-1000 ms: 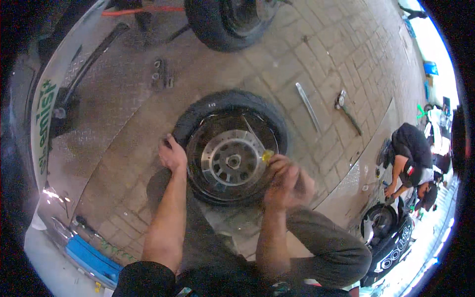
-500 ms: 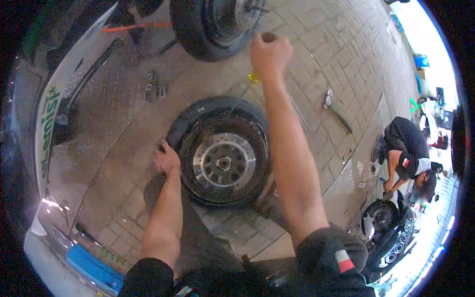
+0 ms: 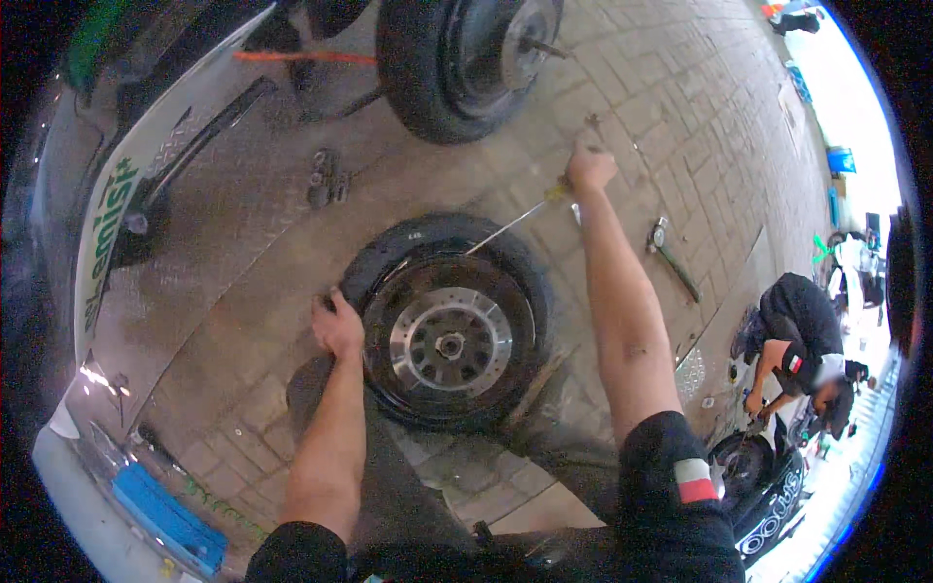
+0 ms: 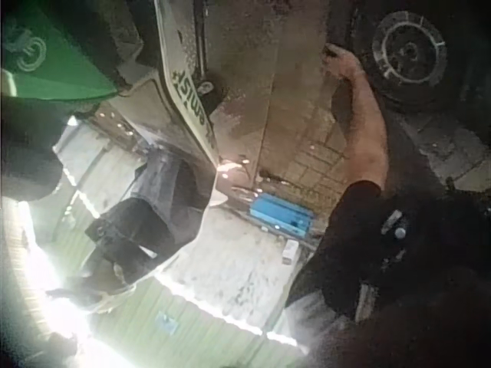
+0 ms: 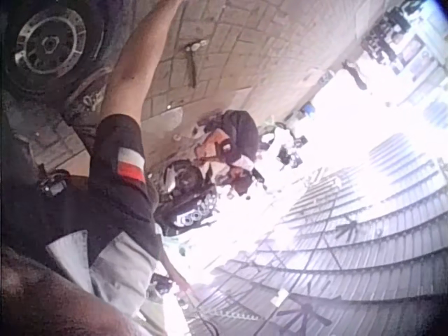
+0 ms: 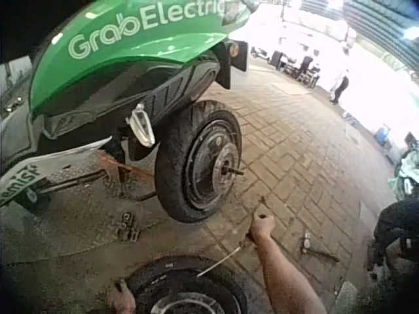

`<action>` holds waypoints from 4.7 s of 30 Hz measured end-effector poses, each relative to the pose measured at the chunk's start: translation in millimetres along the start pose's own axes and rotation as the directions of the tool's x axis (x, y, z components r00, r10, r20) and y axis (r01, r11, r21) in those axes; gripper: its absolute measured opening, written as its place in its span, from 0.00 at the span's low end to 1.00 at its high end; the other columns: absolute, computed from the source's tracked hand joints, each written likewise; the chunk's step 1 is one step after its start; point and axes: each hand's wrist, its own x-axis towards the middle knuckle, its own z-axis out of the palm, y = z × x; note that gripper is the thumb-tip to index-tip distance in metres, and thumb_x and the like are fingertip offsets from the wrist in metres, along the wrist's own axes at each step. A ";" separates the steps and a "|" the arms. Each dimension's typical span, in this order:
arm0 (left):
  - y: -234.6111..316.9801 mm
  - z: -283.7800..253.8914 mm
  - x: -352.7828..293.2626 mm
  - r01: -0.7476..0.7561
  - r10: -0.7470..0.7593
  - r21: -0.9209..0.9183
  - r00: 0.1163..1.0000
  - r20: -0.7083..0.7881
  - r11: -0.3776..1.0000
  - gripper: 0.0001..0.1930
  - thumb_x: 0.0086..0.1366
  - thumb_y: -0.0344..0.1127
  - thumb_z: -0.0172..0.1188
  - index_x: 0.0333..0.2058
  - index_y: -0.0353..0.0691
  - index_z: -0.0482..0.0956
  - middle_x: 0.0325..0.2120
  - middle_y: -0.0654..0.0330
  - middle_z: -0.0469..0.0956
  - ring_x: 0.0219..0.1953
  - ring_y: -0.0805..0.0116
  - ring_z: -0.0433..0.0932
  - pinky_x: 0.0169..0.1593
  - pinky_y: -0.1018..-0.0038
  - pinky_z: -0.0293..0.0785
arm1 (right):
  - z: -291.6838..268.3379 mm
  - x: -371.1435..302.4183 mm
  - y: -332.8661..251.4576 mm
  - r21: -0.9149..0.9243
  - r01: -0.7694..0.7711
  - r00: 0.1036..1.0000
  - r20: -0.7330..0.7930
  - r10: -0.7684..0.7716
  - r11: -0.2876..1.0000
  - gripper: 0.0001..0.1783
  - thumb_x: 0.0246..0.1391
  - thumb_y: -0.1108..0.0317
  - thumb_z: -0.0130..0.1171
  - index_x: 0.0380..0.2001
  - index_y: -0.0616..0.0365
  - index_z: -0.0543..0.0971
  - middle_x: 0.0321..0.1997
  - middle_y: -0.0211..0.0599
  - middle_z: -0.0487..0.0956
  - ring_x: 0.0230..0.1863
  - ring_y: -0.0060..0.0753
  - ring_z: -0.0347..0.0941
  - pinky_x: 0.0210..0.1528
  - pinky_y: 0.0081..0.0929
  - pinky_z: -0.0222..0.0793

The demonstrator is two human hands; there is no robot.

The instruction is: The person works on a scooter wheel by hand and using a tool. The person removes a tire from a wheel hub and then uses a screwdriver to pry and work on the rim and tire.

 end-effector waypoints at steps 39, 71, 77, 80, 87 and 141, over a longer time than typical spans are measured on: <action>18.0 -13.7 -9.0 0.044 -0.044 0.023 0.999 -0.005 0.999 0.35 0.70 0.59 0.50 0.59 0.31 0.74 0.56 0.40 0.76 0.59 0.41 0.74 0.63 0.54 0.66 | -191.6 -7.5 6.6 -0.459 0.479 0.836 -0.022 -0.549 0.748 0.11 0.55 0.60 0.65 0.31 0.58 0.82 0.28 0.46 0.82 0.28 0.52 0.78 0.34 0.46 0.74; 10.6 -15.3 -10.6 0.025 -0.023 -0.099 1.000 0.012 0.995 0.37 0.70 0.62 0.50 0.59 0.29 0.74 0.57 0.39 0.74 0.62 0.44 0.71 0.65 0.56 0.64 | -2.4 -175.1 -43.2 0.297 0.255 0.752 0.538 -0.382 0.920 0.27 0.65 0.47 0.52 0.36 0.63 0.83 0.35 0.59 0.82 0.41 0.65 0.79 0.46 0.50 0.74; 23.8 -30.6 -12.5 0.058 -0.056 -0.020 0.994 0.090 0.998 0.36 0.70 0.63 0.50 0.56 0.31 0.77 0.58 0.42 0.74 0.62 0.45 0.71 0.65 0.55 0.63 | -10.4 -148.6 -25.1 0.455 0.039 0.686 0.635 -0.355 0.890 0.30 0.67 0.43 0.49 0.39 0.64 0.83 0.37 0.59 0.83 0.43 0.64 0.79 0.48 0.47 0.72; 25.3 -28.7 -13.0 0.084 -0.081 -0.047 0.995 0.061 0.995 0.36 0.69 0.64 0.49 0.57 0.34 0.77 0.59 0.42 0.74 0.62 0.45 0.71 0.64 0.54 0.64 | -28.6 -148.9 3.9 0.201 0.303 0.599 0.720 -0.351 0.931 0.35 0.67 0.39 0.46 0.41 0.64 0.82 0.39 0.63 0.82 0.45 0.67 0.78 0.52 0.52 0.71; 22.3 -27.4 -17.5 0.030 -0.029 -0.006 0.999 0.035 1.000 0.37 0.69 0.67 0.47 0.54 0.35 0.80 0.53 0.42 0.79 0.58 0.43 0.74 0.63 0.55 0.66 | -52.1 -150.3 41.8 0.159 0.117 0.413 0.890 -0.194 0.980 0.50 0.61 0.26 0.42 0.56 0.70 0.74 0.57 0.70 0.75 0.63 0.64 0.69 0.64 0.49 0.63; -128.6 -125.2 -175.5 0.455 -0.147 -0.836 0.890 0.431 0.305 0.40 0.59 0.38 0.73 0.66 0.36 0.62 0.59 0.52 0.73 0.58 0.55 0.74 0.62 0.58 0.71 | -214.2 -355.3 117.2 0.739 0.570 -0.758 0.305 -0.576 -0.359 0.40 0.55 0.61 0.56 0.70 0.39 0.55 0.66 0.44 0.67 0.61 0.47 0.68 0.68 0.68 0.59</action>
